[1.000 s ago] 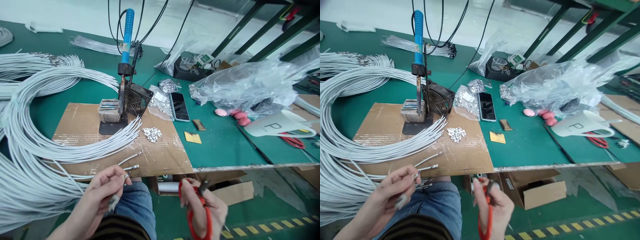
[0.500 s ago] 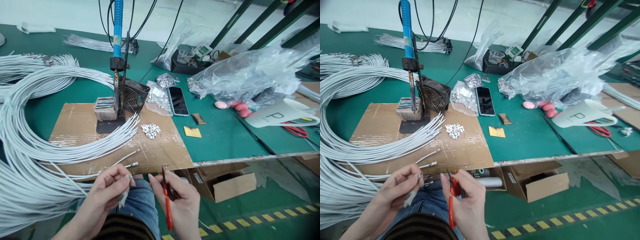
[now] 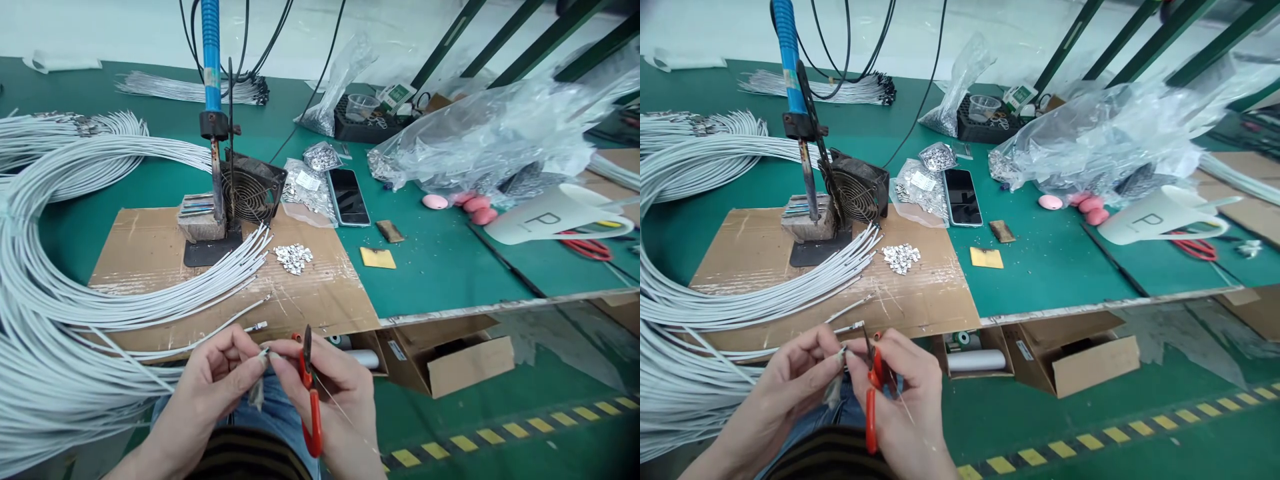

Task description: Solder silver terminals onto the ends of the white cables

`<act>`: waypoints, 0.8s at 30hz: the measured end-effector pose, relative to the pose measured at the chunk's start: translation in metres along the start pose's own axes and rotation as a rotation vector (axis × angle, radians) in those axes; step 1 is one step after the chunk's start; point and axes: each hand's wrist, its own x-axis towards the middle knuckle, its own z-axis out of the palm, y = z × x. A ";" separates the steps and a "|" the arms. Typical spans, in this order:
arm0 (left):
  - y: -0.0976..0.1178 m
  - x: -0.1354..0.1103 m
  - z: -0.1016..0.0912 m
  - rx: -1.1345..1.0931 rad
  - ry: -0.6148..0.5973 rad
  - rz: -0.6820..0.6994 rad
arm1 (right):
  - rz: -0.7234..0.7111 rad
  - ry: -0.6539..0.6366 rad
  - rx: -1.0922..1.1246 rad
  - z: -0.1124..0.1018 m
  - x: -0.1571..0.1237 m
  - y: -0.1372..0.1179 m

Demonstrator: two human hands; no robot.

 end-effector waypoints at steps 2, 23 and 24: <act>-0.001 0.000 0.000 0.009 0.005 0.013 | -0.012 0.003 -0.006 0.000 0.000 0.001; -0.005 0.000 -0.009 0.216 -0.018 0.086 | 0.402 -0.191 0.350 -0.008 0.010 0.008; -0.003 0.000 -0.011 0.238 -0.042 0.078 | 0.416 -0.242 0.343 -0.011 0.012 0.006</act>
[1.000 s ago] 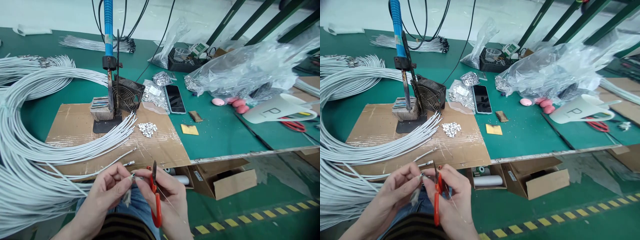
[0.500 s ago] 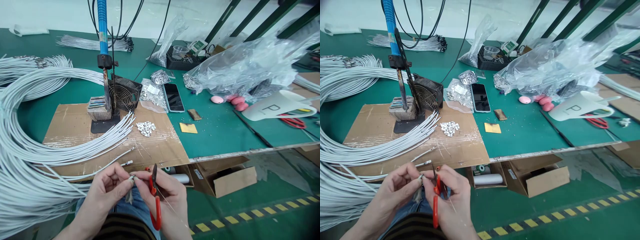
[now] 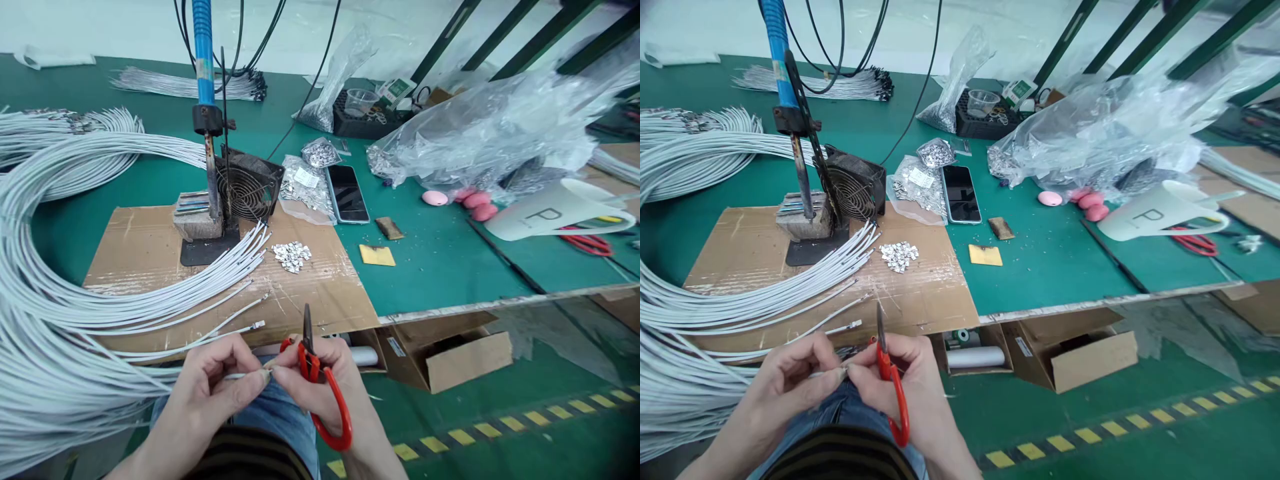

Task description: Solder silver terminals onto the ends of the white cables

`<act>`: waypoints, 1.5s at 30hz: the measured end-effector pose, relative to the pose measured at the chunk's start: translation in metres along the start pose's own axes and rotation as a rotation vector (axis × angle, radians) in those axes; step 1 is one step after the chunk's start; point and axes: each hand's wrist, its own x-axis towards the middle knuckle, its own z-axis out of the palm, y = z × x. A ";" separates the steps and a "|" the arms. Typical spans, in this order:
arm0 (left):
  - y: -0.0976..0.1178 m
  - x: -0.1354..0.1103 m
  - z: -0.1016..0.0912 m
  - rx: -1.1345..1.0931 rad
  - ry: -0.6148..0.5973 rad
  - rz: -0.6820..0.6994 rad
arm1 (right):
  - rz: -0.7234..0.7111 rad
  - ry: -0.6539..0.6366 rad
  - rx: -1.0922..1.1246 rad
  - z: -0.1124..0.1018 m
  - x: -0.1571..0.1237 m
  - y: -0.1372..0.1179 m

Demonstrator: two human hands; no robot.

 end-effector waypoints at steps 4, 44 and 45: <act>0.005 0.001 -0.006 0.092 -0.049 -0.017 | 0.074 -0.121 -0.104 -0.002 0.000 -0.018; 0.003 0.002 0.010 -0.087 0.235 0.018 | -0.434 0.526 -0.762 -0.065 0.023 -0.016; 0.003 0.001 0.008 -0.101 0.227 0.015 | -0.419 0.670 -0.854 -0.087 0.028 -0.023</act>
